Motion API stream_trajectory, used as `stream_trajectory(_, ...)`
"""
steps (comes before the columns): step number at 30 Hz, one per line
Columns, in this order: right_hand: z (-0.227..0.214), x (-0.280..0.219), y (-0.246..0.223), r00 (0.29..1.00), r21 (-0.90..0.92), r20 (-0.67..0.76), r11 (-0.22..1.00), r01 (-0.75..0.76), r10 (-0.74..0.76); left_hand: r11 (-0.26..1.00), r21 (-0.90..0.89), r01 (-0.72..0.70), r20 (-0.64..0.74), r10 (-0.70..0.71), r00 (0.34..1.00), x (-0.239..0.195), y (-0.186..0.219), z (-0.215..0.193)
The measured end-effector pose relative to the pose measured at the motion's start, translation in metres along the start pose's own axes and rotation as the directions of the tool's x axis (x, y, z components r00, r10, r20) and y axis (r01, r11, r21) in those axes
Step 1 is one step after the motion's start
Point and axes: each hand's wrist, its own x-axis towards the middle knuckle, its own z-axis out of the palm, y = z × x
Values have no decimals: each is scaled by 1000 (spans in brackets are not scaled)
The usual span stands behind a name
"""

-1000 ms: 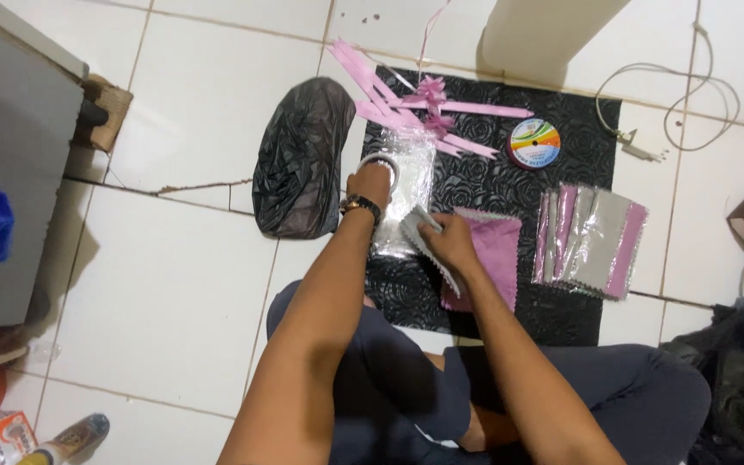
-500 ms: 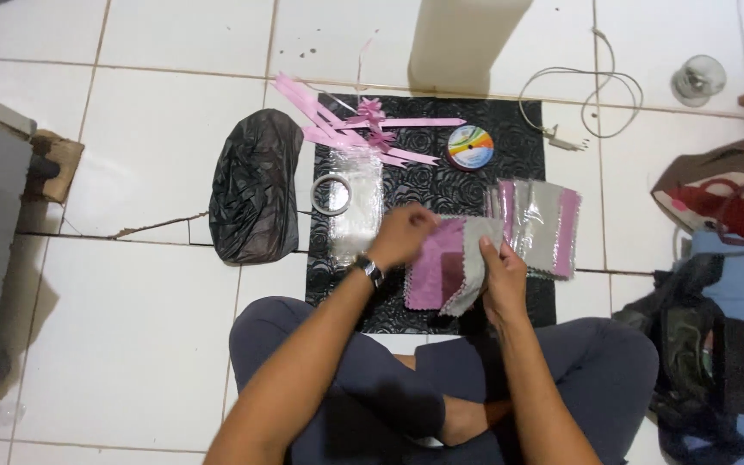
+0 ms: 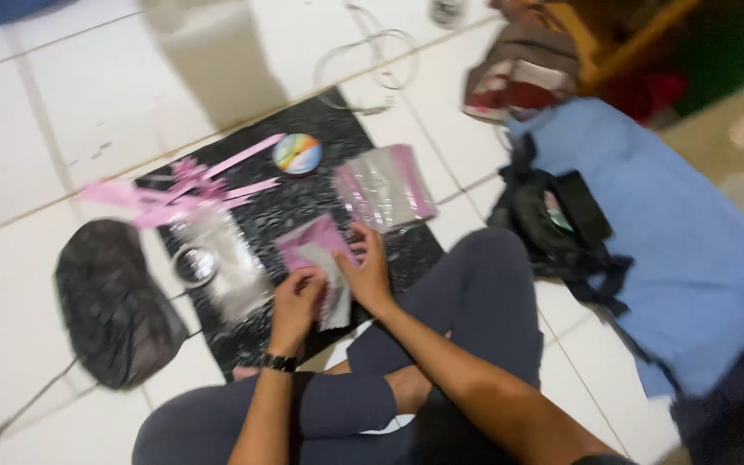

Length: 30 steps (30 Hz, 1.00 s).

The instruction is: The person sits on the floor and folds several small, rectangular pieces of fabric in pink, gray, and green colors. They handle the fabric pieces one by one, folding them neatly and stacking them on a black mat placed on the floor.

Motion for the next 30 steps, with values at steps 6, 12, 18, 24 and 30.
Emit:
stream_trajectory(6,-21,-28,18,936,208,289,942,-264,199,995,-68,78,-1,-78,997,-13,26,13)
stream_trajectory(12,-24,-42,83,923,292,219,881,-372,317,1000,-19,-7,-56,6,998,-1,-17,33)
stream_trajectory(18,-31,-40,38,900,174,224,893,-415,375,999,-13,-34,-81,32,996,9,-64,43)
stream_trajectory(24,-36,-24,27,785,312,371,730,-609,496,963,-260,65,-55,-82,995,7,-41,39)
stream_trajectory(30,-35,-11,35,750,330,389,679,-655,535,899,-429,81,39,-71,997,3,-31,39)
